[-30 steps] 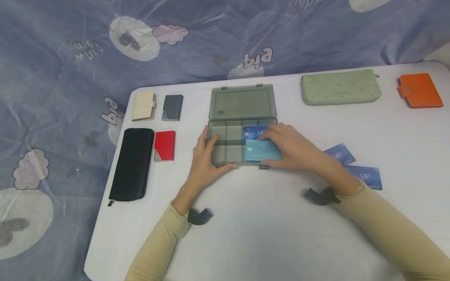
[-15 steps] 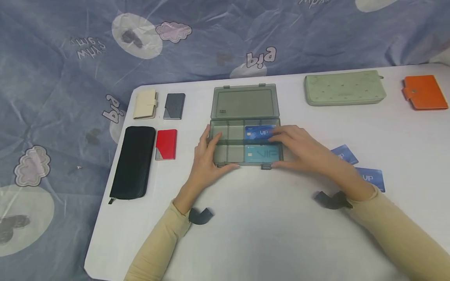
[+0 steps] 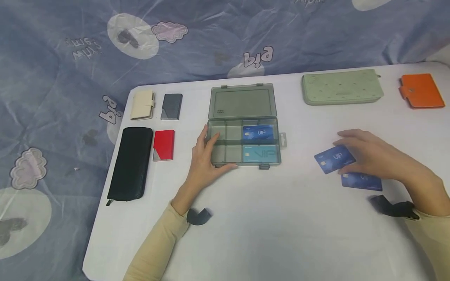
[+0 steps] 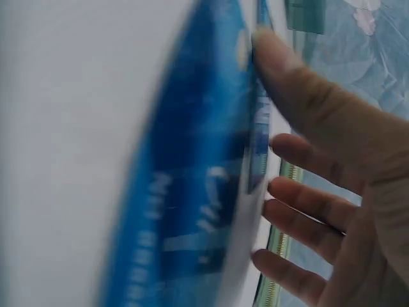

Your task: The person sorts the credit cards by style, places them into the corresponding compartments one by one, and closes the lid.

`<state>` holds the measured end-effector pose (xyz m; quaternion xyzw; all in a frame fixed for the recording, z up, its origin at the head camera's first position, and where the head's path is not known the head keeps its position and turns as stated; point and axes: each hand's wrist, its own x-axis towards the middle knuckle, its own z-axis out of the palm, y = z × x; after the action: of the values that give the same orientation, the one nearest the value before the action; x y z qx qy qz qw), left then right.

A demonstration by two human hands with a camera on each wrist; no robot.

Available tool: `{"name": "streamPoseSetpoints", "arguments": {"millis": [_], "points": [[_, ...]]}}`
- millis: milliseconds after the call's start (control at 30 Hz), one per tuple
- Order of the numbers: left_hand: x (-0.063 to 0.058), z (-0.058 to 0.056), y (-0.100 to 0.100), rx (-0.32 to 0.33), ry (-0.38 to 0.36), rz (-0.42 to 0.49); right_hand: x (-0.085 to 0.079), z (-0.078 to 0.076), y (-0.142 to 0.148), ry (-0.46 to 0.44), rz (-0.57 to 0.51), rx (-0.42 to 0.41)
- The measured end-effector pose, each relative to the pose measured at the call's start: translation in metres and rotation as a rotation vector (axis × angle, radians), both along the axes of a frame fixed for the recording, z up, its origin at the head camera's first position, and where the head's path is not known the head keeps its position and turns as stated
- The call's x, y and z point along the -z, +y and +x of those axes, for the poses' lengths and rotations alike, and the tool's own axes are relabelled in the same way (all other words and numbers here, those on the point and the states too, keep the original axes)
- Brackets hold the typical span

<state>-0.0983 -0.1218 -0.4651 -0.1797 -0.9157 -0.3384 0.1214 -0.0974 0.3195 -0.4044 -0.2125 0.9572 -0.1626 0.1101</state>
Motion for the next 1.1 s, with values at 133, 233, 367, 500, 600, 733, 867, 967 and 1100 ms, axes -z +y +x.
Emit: {"name": "streamPoseSetpoints", "arguments": {"millis": [133,233,367,500,600,733,867,967,1100], "points": [[0.0,0.0,0.0,-0.013,-0.022,0.001,-0.001,-0.001,-0.001,0.025,0.023,0.007],[0.001,0.001,-0.002,-0.018,-0.03,0.001,-0.004,-0.006,-0.009,0.06,0.045,-0.009],[0.002,0.0,-0.002,-0.009,-0.024,0.004,-0.006,-0.009,-0.015,0.082,0.083,-0.023],[0.001,0.0,-0.001,0.002,-0.019,0.007,-0.006,-0.011,-0.019,0.097,0.073,-0.035],[0.0,0.0,-0.002,0.003,-0.019,0.005,-0.004,-0.012,-0.022,0.114,0.048,-0.046],[-0.001,0.0,-0.002,-0.002,-0.023,-0.002,-0.001,-0.015,-0.022,0.112,0.037,-0.042],[-0.001,0.0,-0.002,-0.004,-0.027,0.001,-0.002,-0.017,-0.023,0.065,0.048,-0.001],[0.0,0.0,-0.001,-0.003,-0.028,0.002,-0.003,-0.018,-0.024,0.008,0.075,0.055],[0.0,0.0,0.0,0.001,-0.027,0.004,-0.004,-0.02,-0.022,-0.042,0.107,0.09]]}}
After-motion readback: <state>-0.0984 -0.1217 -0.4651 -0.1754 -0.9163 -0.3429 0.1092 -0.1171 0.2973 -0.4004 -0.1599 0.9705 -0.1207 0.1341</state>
